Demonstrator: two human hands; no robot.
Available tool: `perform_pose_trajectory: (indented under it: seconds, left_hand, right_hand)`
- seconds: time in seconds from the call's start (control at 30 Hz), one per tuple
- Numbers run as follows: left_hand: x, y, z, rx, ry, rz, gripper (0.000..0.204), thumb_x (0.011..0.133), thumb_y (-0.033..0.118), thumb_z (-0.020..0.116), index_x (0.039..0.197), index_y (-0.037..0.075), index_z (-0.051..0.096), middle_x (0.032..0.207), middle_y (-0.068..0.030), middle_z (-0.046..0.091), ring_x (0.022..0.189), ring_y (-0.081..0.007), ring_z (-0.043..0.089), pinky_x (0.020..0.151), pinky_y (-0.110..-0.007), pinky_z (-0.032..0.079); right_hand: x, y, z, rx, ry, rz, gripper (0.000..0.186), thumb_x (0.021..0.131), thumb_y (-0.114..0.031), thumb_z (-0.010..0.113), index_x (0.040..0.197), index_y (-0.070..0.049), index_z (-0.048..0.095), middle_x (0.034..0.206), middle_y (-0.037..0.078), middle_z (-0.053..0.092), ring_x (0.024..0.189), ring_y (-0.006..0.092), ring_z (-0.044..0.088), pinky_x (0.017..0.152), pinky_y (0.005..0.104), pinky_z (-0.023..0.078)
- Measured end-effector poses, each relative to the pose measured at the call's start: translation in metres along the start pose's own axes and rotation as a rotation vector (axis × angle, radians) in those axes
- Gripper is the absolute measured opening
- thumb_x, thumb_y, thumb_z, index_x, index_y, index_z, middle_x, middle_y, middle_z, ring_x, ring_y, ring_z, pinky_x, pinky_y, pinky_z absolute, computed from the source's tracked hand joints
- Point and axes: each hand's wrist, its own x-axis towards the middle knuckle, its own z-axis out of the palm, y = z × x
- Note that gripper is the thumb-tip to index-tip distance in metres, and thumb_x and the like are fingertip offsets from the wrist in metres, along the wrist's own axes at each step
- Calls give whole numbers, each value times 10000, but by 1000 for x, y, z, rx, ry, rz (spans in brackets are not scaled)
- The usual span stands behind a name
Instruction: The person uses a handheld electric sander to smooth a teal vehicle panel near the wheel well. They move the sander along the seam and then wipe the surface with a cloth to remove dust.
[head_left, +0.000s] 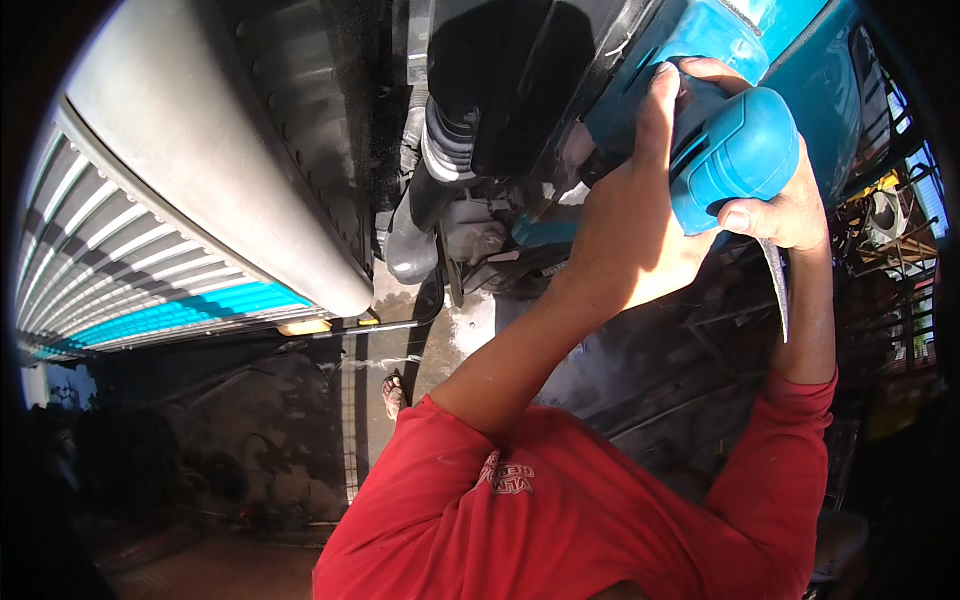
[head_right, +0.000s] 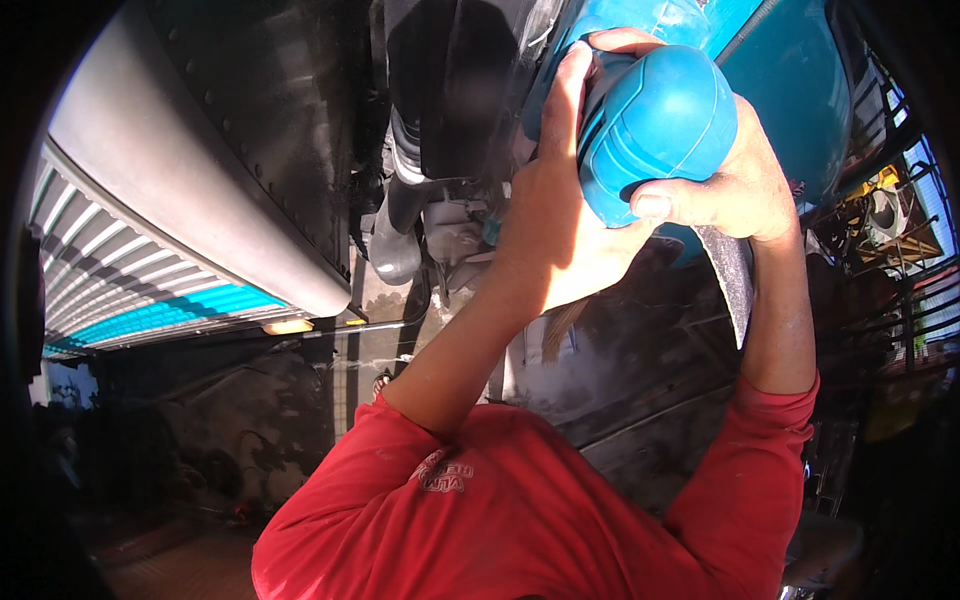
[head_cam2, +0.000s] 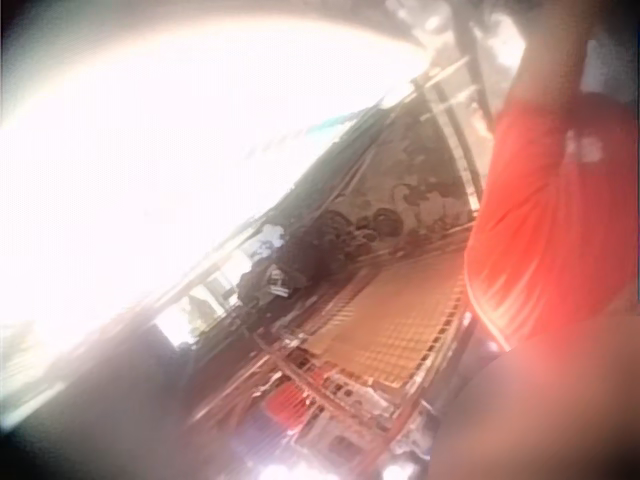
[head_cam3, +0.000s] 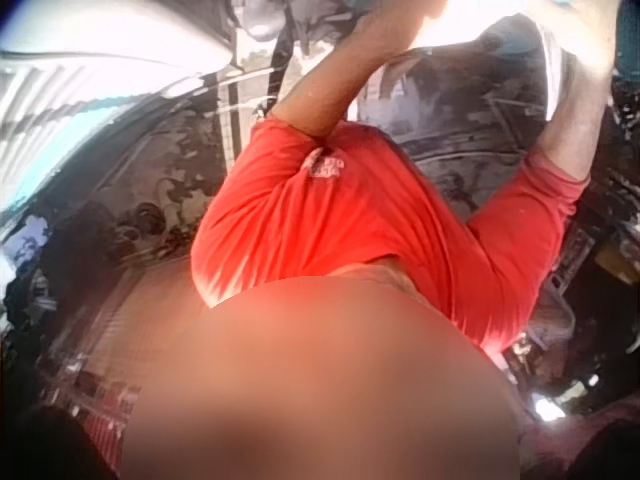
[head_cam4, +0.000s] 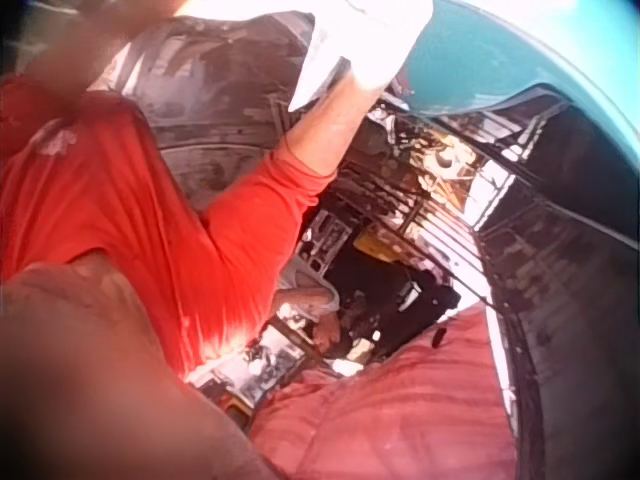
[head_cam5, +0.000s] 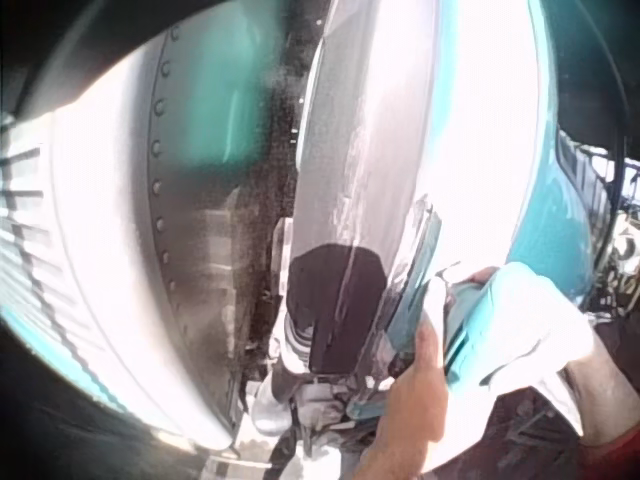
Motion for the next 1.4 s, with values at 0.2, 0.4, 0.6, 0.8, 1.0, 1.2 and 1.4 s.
perform_pose_trajectory:
  seconds: [0.2, 0.4, 0.6, 0.8, 1.0, 1.2, 1.4]
  left_hand:
    - [-40, -45, -20, 38, -49, 42, 1208, 858, 184, 815, 1741, 154, -9, 1367, -358, 651, 1141, -583, 684, 970, -573, 593]
    - [-69, -83, -23, 17, -53, 18, 1145, 857, 235, 790, 1747, 132, 76, 1482, -345, 593, 1300, -541, 638, 1083, -530, 556]
    - [-83, -106, -22, -114, -50, -11, 1169, 815, 247, 839, 1735, 91, 136, 1636, -304, 463, 1478, -466, 533, 1198, -506, 474]
    - [-52, -86, -29, -246, -67, 127, 1147, 832, 199, 841, 1716, 32, 130, 1613, -327, 467, 1468, -484, 535, 1191, -517, 472]
    - [-13, -33, -33, -204, -102, 112, 1160, 837, 88, 837, 1712, 26, 77, 1579, -330, 485, 1416, -489, 578, 1132, -539, 522]
    - [26, 1, -38, -300, -106, 223, 1170, 800, 55, 865, 1706, 12, 125, 1620, -321, 430, 1512, -448, 480, 1212, -519, 454]
    - [50, 26, -37, -362, -101, 266, 1188, 792, 35, 863, 1706, 29, 105, 1558, -314, 507, 1435, -453, 567, 1166, -514, 501]
  right_hand:
    - [-14, 26, 63, -57, -31, -130, 856, 732, -361, 973, 1428, -25, 603, 1385, 110, 694, 1134, 273, 744, 1023, 409, 575]
    - [-32, 28, 97, -118, -57, 97, 956, 742, -417, 960, 1505, -12, 550, 1506, 139, 647, 1233, 345, 749, 1062, 435, 581]
    - [-34, 21, 117, -33, -74, 195, 957, 739, -305, 959, 1553, -75, 510, 1221, 146, 785, 1114, 345, 795, 1012, 430, 607]
    - [-16, 0, 94, -128, -29, 98, 945, 735, -295, 955, 1548, -71, 528, 1200, 140, 788, 1101, 331, 801, 999, 425, 610]
    - [1, -28, 52, -161, 36, 51, 779, 736, -358, 985, 1376, -44, 670, 1067, 136, 811, 981, 281, 803, 920, 406, 623]
    - [17, -59, 21, -115, 68, 13, 643, 792, -364, 977, 1278, -32, 720, 1045, 93, 788, 930, 210, 757, 887, 388, 621]
    - [27, -80, -4, -150, 62, 21, 546, 845, -369, 939, 1223, -29, 740, 1026, 78, 773, 935, 190, 738, 873, 362, 617]
